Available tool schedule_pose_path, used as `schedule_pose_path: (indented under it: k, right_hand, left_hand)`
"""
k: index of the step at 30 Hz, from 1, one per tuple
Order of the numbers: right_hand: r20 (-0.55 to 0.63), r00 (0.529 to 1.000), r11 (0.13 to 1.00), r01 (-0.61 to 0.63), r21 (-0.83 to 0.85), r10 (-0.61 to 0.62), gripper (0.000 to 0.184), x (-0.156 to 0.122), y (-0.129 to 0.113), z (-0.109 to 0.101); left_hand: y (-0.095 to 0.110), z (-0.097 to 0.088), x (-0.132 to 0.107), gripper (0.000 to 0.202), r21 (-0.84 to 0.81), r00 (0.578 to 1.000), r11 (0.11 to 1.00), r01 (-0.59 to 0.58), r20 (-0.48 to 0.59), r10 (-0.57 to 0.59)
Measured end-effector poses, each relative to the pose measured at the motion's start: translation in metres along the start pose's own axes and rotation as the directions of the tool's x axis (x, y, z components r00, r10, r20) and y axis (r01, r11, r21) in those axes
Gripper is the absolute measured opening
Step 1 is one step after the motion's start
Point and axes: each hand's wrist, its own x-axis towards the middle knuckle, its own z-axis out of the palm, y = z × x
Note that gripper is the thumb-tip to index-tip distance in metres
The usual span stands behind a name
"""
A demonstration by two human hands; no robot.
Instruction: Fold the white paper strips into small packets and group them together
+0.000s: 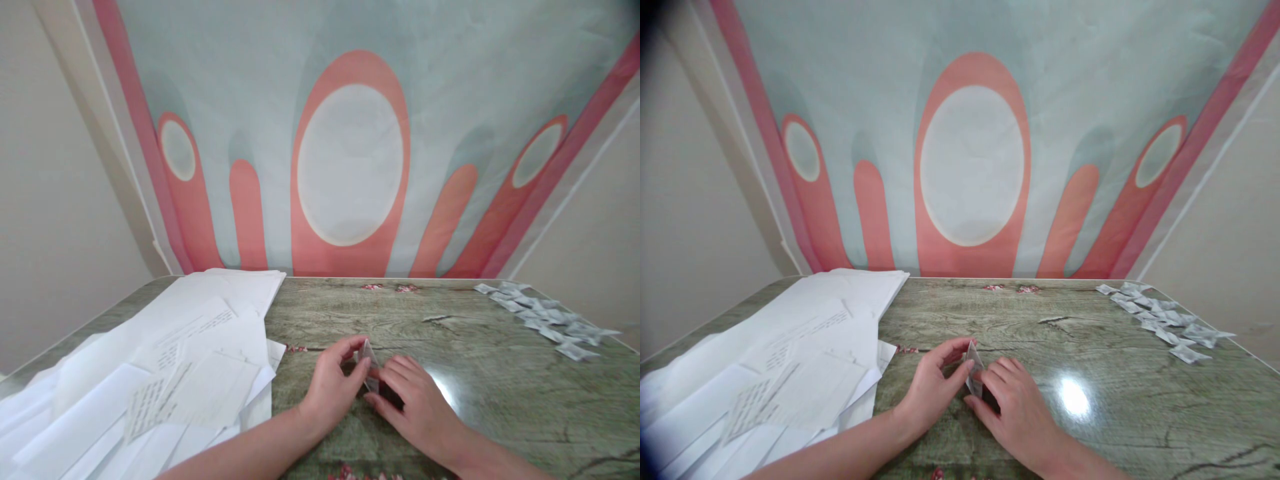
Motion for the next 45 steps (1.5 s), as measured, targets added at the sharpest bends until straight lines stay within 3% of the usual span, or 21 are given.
schedule_pose_path:
  k: [6,16,23,28,35,45]
  right_hand:
    - [-0.023,1.000,0.998,-0.010,0.054,0.011,0.014,0.001,0.009,-0.001]
    - [0.001,0.999,0.997,-0.049,0.057,0.049,0.021,0.001,0.013,-0.003]
    - [0.010,0.997,0.997,0.076,0.018,-0.076,0.022,0.002,0.016,-0.008]
    - [0.081,0.986,0.989,0.147,-0.005,-0.147,0.021,0.003,0.022,-0.012]
    - [0.134,0.958,0.967,0.256,-0.004,-0.253,0.038,0.003,0.030,-0.022]
    - [-0.060,0.976,0.977,0.211,0.017,-0.210,0.038,-0.001,0.036,-0.019]
  left_hand:
    - [-0.003,-0.004,0.001,0.033,0.132,0.998,0.989,-0.060,0.032,0.056]
    - [0.002,-0.008,0.000,0.044,0.257,0.966,0.943,-0.213,0.203,0.162]
    - [0.003,-0.013,-0.002,0.047,0.398,0.933,0.874,-0.277,0.328,0.147]
    - [0.003,-0.016,-0.004,0.043,0.499,0.901,0.791,-0.353,0.408,0.145]
    - [0.013,-0.018,-0.005,0.040,0.553,0.873,0.723,-0.413,0.467,0.142]
    - [0.010,-0.018,-0.007,0.041,0.606,0.864,0.662,-0.441,0.487,0.130]
